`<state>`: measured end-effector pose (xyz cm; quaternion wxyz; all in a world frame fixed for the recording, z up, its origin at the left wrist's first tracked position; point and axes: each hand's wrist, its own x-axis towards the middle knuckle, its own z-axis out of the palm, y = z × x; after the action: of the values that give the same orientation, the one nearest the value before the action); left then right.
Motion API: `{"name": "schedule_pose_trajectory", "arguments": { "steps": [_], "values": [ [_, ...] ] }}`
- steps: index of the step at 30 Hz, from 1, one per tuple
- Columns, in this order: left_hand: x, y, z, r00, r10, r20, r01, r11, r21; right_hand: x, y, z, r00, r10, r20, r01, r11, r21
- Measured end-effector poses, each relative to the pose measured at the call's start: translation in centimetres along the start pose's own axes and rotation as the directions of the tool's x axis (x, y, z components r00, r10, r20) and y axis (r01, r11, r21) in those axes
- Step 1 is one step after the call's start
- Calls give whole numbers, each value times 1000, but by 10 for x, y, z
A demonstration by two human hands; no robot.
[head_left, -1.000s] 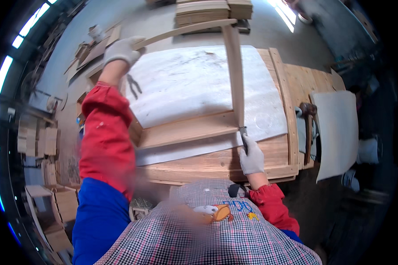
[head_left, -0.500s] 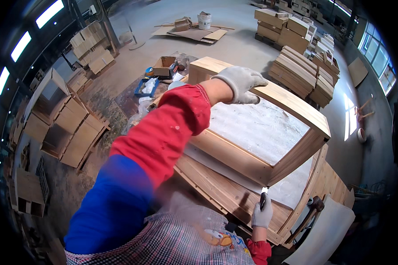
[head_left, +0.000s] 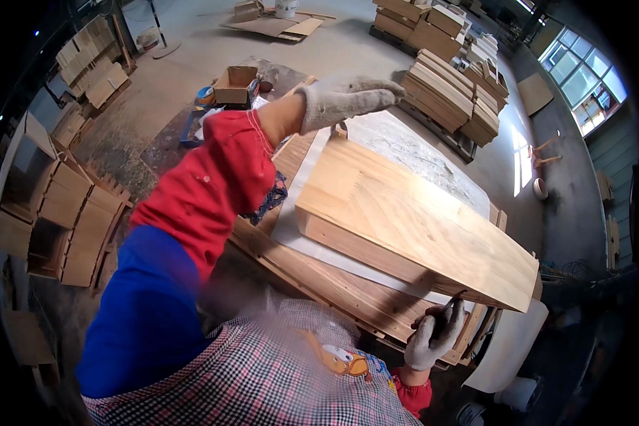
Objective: The person applies a dark substance to the joints and edges of a wooden frame by hand, then carries the frame across a workshop to stack it on top of other similar wooden structures.
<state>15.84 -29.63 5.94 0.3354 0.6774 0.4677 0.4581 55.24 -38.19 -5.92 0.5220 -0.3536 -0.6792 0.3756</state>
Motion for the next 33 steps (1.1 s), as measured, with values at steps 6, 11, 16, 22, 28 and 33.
{"name": "schedule_pose_trajectory", "arguments": {
  "steps": [6, 11, 16, 22, 28, 33],
  "values": [
    [-37, -58, 41, 995, -93, 22, 91, 848, -523, 29, -51, 55, 942, -323, -94, 312, 943, -116],
    [-42, -74, 55, 953, -145, -267, -43, 807, -590, 58, -46, 83, 891, -373, -260, 336, 925, -178],
    [-58, -75, 41, 886, -97, -454, -205, 795, -571, 94, -44, 94, 889, -452, -72, 448, 891, -73],
    [-64, -155, 21, 627, 138, -766, -215, 977, -1, 103, -52, 117, 944, -273, 186, 256, 960, 111],
    [-23, -121, 38, 477, -14, -879, -393, 891, -227, 89, -40, 140, 813, -260, 521, 375, 918, -128],
    [-10, -131, -7, 579, -466, -669, -512, 431, -743, 101, -28, 162, 853, -287, 435, 382, 913, -147]
  ]
}}
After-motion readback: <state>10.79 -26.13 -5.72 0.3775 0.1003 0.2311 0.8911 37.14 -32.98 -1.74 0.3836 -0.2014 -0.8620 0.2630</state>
